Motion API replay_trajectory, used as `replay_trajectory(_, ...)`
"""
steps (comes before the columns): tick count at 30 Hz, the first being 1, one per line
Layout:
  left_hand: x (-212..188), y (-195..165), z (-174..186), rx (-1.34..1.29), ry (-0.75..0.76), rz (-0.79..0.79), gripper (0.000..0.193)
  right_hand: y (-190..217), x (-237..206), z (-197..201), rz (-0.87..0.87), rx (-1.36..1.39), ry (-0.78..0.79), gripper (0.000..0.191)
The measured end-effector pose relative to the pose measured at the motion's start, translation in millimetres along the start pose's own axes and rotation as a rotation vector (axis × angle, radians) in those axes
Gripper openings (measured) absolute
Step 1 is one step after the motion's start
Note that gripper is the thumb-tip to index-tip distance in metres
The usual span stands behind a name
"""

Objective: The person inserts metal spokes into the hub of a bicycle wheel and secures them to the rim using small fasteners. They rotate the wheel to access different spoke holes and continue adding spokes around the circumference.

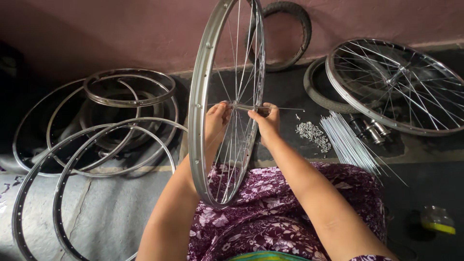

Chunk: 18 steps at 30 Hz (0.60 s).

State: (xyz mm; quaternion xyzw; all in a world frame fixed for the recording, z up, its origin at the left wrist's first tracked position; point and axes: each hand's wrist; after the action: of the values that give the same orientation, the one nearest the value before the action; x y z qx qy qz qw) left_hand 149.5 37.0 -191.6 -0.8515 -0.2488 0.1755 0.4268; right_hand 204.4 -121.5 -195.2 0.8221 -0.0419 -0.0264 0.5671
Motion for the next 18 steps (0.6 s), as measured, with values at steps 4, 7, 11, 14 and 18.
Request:
replay_trajectory(4, 3.5, -22.8, 19.9, -0.135, -0.140, -0.231, 0.017, -10.0, 3.5, 3.7, -0.019, 0.033, 0.024, 0.074)
replay_trajectory(7, 17.6, -69.0, 62.3, 0.105, -0.389, -0.347, 0.028, -20.5, 7.8, 5.4, -0.048, 0.079, 0.025, 0.076)
replay_trajectory(11, 28.2, -88.3, 89.2, -0.082, -0.382, -0.372, 0.020, -32.7, 8.9, 1.0, -0.049, 0.114, 0.044, 0.076)
replay_trajectory(14, 29.4, -95.9, 86.0, 0.046, -0.457, -0.504, 0.020, -34.7, 7.2, -2.8, 0.035, 0.048, 0.064, 0.068)
replay_trajectory(18, 22.9, -122.1, 45.1, 0.060, -0.492, -0.786, 0.014, -27.4, 7.9, -4.0, 0.093, -0.174, 0.133, 0.047)
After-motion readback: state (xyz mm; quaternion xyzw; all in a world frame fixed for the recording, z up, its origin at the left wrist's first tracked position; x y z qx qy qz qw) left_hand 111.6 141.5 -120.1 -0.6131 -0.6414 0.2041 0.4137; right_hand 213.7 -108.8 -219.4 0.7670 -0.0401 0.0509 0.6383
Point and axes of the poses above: each hand's wrist, its own x-axis towards the middle knuckle, its own z-axis out of the back of the hand, y = z × x, and after that the axes turned 14 degrees about -y, right-handed
